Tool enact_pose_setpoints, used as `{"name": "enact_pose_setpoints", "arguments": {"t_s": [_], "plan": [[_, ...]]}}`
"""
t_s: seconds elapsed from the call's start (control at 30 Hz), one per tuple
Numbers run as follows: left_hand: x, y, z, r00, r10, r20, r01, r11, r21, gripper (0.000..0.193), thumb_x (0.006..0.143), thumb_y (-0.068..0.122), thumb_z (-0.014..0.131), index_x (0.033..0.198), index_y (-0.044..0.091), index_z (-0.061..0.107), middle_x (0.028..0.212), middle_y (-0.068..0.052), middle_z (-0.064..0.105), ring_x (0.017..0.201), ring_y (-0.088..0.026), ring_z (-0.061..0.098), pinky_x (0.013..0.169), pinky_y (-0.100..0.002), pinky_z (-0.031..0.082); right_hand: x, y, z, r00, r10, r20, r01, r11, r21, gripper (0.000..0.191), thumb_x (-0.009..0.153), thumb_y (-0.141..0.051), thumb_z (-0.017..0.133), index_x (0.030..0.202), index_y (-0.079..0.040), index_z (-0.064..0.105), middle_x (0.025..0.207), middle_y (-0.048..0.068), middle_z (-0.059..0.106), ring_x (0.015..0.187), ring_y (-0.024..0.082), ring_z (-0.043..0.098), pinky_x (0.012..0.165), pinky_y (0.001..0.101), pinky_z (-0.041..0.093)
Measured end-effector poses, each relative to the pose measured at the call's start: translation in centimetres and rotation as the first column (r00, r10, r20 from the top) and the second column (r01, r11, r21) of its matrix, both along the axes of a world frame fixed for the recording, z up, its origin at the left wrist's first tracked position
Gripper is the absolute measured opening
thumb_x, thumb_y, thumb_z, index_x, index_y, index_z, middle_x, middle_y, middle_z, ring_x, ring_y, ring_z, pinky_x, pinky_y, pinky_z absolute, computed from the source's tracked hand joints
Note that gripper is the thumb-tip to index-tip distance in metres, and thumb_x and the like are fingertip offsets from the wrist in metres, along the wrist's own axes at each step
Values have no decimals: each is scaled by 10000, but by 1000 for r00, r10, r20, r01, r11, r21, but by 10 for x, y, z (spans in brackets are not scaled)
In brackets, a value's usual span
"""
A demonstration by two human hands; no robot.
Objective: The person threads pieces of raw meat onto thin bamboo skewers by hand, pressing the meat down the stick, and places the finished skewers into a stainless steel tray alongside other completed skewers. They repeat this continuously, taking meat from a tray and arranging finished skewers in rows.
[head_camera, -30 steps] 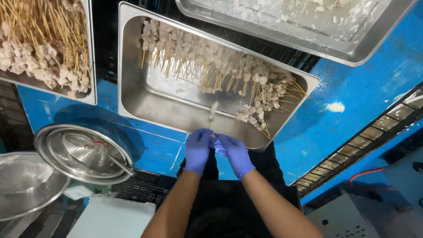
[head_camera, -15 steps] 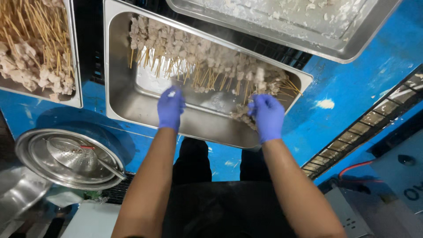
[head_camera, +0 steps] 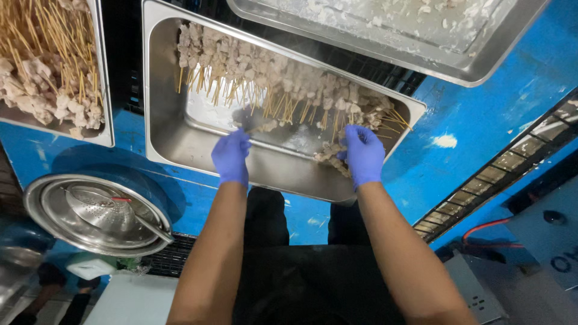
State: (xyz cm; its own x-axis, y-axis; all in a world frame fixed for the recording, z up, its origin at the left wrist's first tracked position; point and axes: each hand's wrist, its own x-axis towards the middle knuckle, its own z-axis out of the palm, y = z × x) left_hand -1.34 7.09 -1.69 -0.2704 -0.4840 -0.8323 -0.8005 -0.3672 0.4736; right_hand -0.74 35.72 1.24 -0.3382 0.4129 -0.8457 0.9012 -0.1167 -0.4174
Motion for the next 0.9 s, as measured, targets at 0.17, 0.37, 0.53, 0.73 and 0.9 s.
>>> {"name": "enact_pose_setpoints", "arguments": {"t_s": [0.17, 0.37, 0.53, 0.73, 0.9], "plan": [[53, 16, 78, 985, 175, 11, -175, 973, 148, 219, 906, 154, 697, 1050, -11, 694, 947, -95, 722, 849, -168, 698, 791, -290, 582, 30, 6, 35, 998, -16, -68, 14, 999, -31, 430, 951, -224, 652, 1325, -25, 582, 1133, 45, 703, 904, 121, 707, 569, 280, 583], [69, 104, 91, 975, 219, 28, -206, 858, 470, 320, 944, 93, 640, 1244, -15, 656, 1132, -139, 718, 1042, -216, 707, 877, -306, 557, 62, 9, 64, 996, 24, -83, -33, 993, -112, 334, 1006, -189, 605, 1281, -10, 666, 1069, 79, 722, 900, 130, 681, 604, 266, 546], [36, 166, 25, 729, -416, -543, 492, 871, -6, 333, 994, 61, 621, 1323, 21, 603, 1301, -143, 674, 1162, -202, 680, 976, -302, 581, 69, 19, 69, 997, -6, -74, -5, 988, -152, 290, 1000, -181, 610, 1227, -18, 686, 1035, 59, 734, 861, 110, 697, 603, 247, 517], [11, 198, -16, 969, 165, -185, -91, 930, 356, 234, 931, 97, 652, 1155, 37, 685, 1072, -138, 735, 883, -218, 733, 717, -293, 582, 44, 64, 86, 989, 33, -143, -55, 987, -152, 285, 1009, -175, 618, 1250, -50, 705, 885, 31, 728, 644, 69, 558, 583, 222, 470], [27, 193, 1, 693, -698, -182, 610, 702, -368, 171, 939, 181, 731, 954, 11, 740, 816, -116, 729, 727, -196, 706, 688, -324, 541, -23, 156, 73, 841, 471, -267, -353, 851, 389, 227, 1039, -200, 654, 1184, -47, 737, 883, 52, 716, 706, 82, 616, 642, 261, 513]]}}
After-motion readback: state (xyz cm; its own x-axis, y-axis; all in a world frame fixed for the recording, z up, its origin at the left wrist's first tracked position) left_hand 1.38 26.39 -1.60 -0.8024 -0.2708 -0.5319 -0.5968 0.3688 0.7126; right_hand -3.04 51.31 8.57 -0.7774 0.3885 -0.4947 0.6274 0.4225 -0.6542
